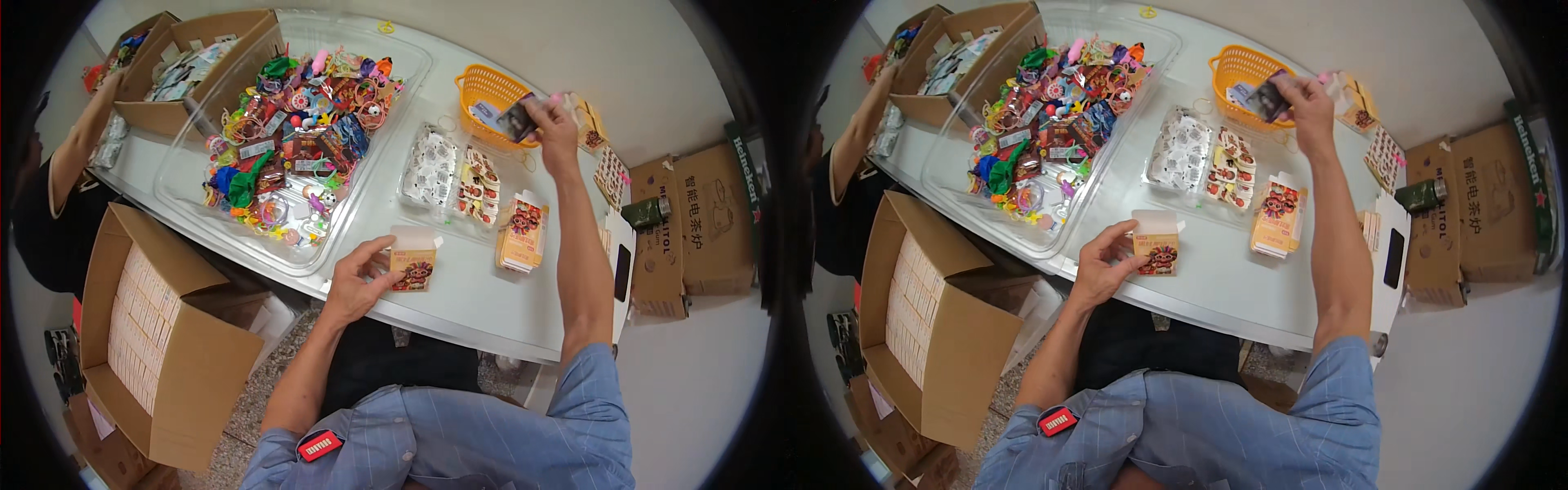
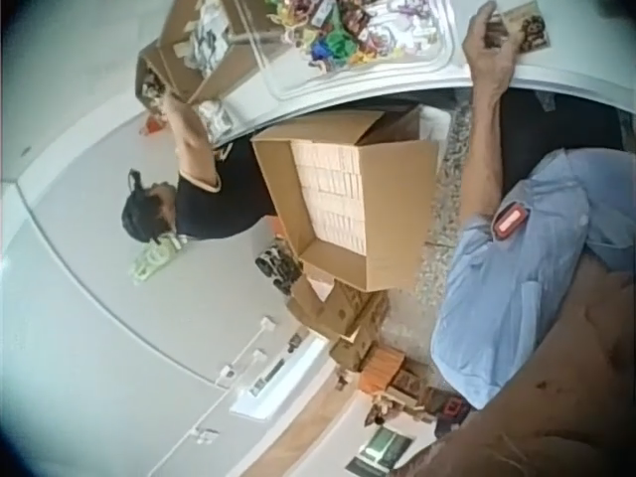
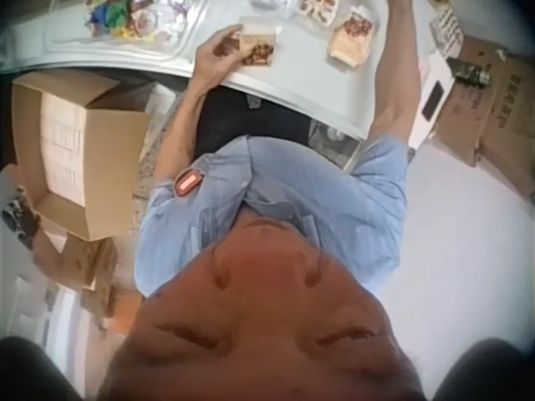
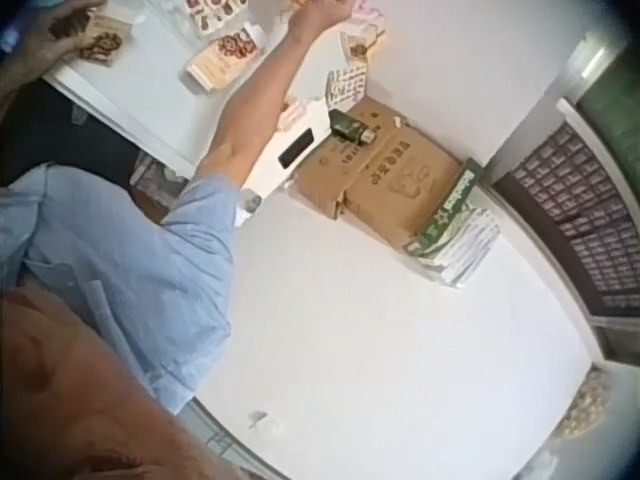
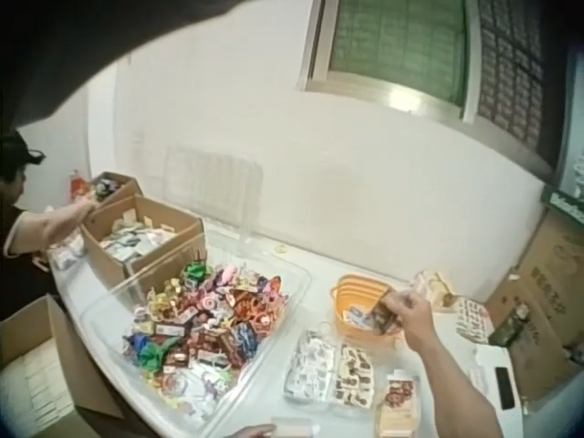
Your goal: Packaging various small snack products and packets into cardboard boxes at a factory workstation.
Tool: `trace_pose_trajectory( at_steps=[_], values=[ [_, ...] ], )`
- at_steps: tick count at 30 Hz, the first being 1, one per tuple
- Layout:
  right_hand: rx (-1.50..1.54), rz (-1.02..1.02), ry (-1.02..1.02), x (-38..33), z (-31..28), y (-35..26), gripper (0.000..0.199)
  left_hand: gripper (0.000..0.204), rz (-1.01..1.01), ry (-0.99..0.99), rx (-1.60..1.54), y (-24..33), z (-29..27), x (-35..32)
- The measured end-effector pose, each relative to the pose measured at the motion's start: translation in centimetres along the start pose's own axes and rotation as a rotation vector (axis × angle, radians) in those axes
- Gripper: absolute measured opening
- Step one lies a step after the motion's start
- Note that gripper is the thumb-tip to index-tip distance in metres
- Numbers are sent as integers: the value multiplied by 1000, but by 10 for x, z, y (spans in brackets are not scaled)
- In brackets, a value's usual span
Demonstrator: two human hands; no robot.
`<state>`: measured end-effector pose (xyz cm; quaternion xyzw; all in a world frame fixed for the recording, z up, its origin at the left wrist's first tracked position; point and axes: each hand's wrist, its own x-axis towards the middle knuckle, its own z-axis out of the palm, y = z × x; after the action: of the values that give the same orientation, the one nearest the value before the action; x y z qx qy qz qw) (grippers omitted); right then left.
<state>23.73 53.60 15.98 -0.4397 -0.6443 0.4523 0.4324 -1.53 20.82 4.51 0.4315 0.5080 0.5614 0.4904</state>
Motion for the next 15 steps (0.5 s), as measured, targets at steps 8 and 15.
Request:
trace_pose_trajectory(
  at_steps=[8, 15],
  values=[
    [77, -28, -46, -111, 54, -19, 23, 62, 11, 16, -78, -14, 0, 0],
    [-60, 123, -254, -157, 59, -3, 24, 64, 45, 32, -155, -8, 1, 2]
  ],
)
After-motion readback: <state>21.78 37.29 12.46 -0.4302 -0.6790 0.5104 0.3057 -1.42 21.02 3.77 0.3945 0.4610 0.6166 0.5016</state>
